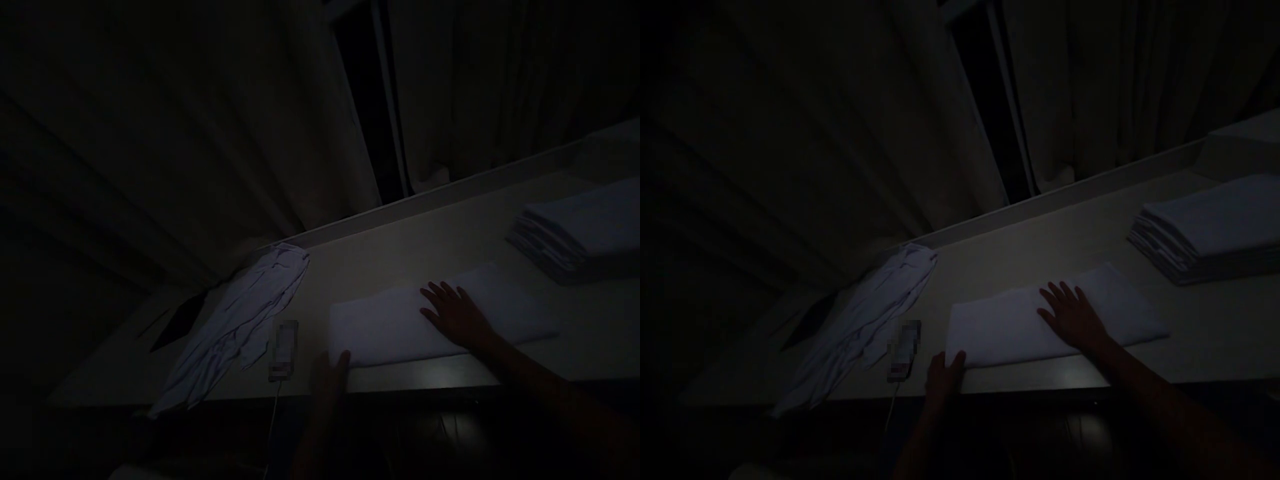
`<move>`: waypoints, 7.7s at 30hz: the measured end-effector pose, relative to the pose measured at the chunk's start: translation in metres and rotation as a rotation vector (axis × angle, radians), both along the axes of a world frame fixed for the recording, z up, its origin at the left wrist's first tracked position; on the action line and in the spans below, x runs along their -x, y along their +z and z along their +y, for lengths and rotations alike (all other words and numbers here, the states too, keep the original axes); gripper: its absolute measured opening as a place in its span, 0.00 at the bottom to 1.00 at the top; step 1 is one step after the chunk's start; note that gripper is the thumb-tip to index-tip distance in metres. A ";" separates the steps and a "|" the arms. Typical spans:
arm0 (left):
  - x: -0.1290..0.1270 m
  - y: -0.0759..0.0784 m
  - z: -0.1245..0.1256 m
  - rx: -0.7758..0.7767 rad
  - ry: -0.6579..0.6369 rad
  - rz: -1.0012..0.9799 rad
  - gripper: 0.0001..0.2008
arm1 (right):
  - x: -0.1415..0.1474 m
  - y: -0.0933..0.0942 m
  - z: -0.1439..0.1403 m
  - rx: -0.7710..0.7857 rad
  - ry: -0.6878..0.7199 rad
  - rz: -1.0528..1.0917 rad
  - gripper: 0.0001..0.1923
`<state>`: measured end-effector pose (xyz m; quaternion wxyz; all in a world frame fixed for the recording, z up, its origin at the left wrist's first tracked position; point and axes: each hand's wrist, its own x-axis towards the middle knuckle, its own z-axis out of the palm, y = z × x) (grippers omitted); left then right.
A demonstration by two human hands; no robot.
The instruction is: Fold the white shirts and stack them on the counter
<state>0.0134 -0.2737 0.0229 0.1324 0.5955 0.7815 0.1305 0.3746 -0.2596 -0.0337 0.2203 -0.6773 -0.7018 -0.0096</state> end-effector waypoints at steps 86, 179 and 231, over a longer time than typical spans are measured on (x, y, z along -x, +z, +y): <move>-0.037 -0.024 0.071 -0.286 -0.373 0.453 0.35 | 0.068 0.044 0.006 0.206 0.301 -0.062 0.36; -0.011 -0.034 0.061 -0.238 -0.468 0.395 0.37 | -0.097 -0.001 -0.041 0.155 -0.121 -0.215 0.32; 0.015 -0.068 -0.087 -0.389 -0.435 0.143 0.32 | 0.282 0.053 0.008 0.308 0.528 -0.051 0.40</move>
